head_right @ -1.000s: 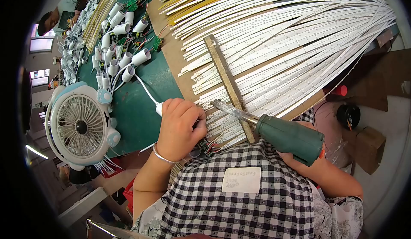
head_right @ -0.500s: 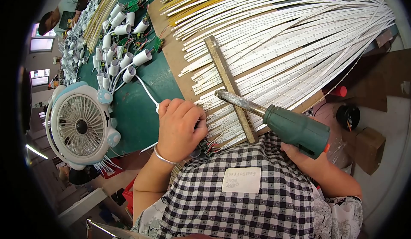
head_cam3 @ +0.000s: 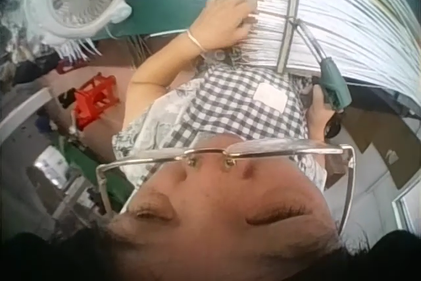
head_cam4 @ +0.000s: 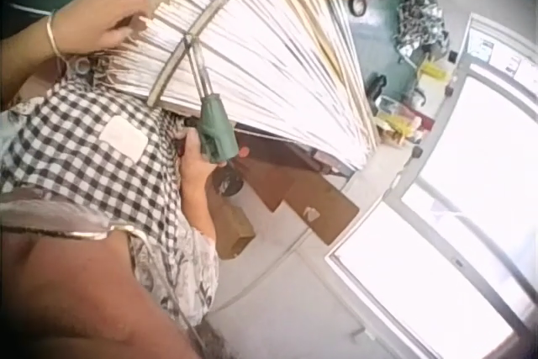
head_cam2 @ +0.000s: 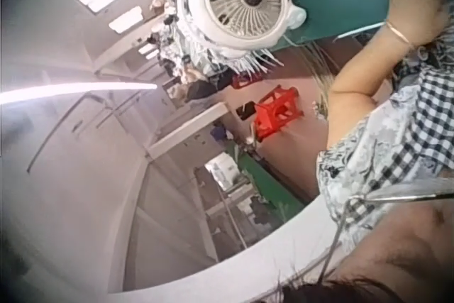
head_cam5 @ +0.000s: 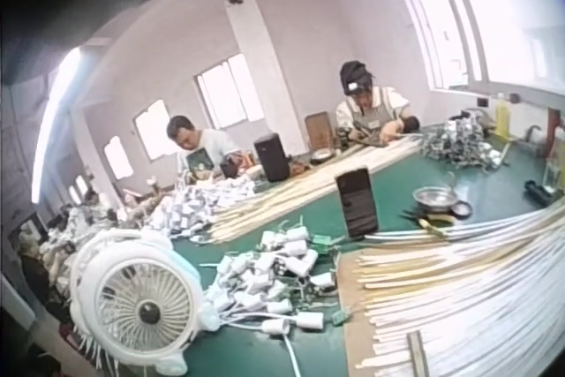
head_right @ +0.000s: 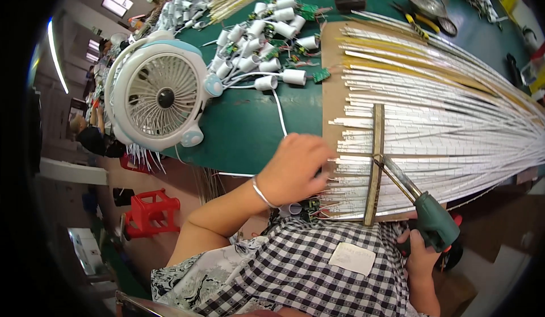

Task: The person positions the wires of driver components against the ends of LED strips and solders them in place using a soldering tool.

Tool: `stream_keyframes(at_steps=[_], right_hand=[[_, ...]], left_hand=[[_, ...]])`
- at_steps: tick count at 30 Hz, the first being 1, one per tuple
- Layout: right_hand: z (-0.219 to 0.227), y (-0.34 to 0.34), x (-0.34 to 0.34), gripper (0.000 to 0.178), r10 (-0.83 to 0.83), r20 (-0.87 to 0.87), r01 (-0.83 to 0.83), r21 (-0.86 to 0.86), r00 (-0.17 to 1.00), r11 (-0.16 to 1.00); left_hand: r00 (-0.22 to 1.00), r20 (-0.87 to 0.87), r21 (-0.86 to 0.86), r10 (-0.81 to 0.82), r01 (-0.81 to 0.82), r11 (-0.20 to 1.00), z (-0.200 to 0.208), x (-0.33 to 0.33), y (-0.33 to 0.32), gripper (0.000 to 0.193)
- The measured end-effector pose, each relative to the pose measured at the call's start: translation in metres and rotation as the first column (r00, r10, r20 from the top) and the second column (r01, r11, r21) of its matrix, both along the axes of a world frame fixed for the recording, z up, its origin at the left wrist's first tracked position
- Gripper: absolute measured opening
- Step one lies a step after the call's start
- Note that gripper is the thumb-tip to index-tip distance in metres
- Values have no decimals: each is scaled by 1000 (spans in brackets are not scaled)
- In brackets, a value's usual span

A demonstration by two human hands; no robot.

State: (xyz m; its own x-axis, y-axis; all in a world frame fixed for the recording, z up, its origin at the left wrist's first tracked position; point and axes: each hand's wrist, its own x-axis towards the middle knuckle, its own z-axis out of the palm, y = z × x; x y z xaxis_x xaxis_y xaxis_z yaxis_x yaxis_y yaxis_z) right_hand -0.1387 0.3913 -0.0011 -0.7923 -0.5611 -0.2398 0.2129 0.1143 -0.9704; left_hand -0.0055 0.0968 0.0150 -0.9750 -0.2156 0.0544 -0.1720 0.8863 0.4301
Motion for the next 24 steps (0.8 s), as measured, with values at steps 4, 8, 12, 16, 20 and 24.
stream_keyframes(at_steps=[4,8,12,16,20,24], right_hand=[[0,-31,4,38,-114,-105,116,18,988,993],[8,-17,0,37,-126,-32,126,-7,991,992],[-11,-24,-10,40,-63,32,64,-47,998,997],[0,-41,-1,41,-77,75,86,-119,994,989],[-4,-43,-5,38,-41,8,42,-156,999,987],[-20,-38,-14,44,-202,-89,177,-234,975,956]], left_hand=[[865,-342,-173,367,-442,880,0,27,-76,63],[786,-320,-328,529,-616,716,-14,41,-157,86],[750,-22,-398,662,-614,682,-63,14,-193,100],[776,-93,-347,623,-612,711,-69,7,-221,95],[809,-246,-356,534,-588,726,-52,15,-198,81],[509,-818,-348,268,-808,475,25,93,-132,60]])
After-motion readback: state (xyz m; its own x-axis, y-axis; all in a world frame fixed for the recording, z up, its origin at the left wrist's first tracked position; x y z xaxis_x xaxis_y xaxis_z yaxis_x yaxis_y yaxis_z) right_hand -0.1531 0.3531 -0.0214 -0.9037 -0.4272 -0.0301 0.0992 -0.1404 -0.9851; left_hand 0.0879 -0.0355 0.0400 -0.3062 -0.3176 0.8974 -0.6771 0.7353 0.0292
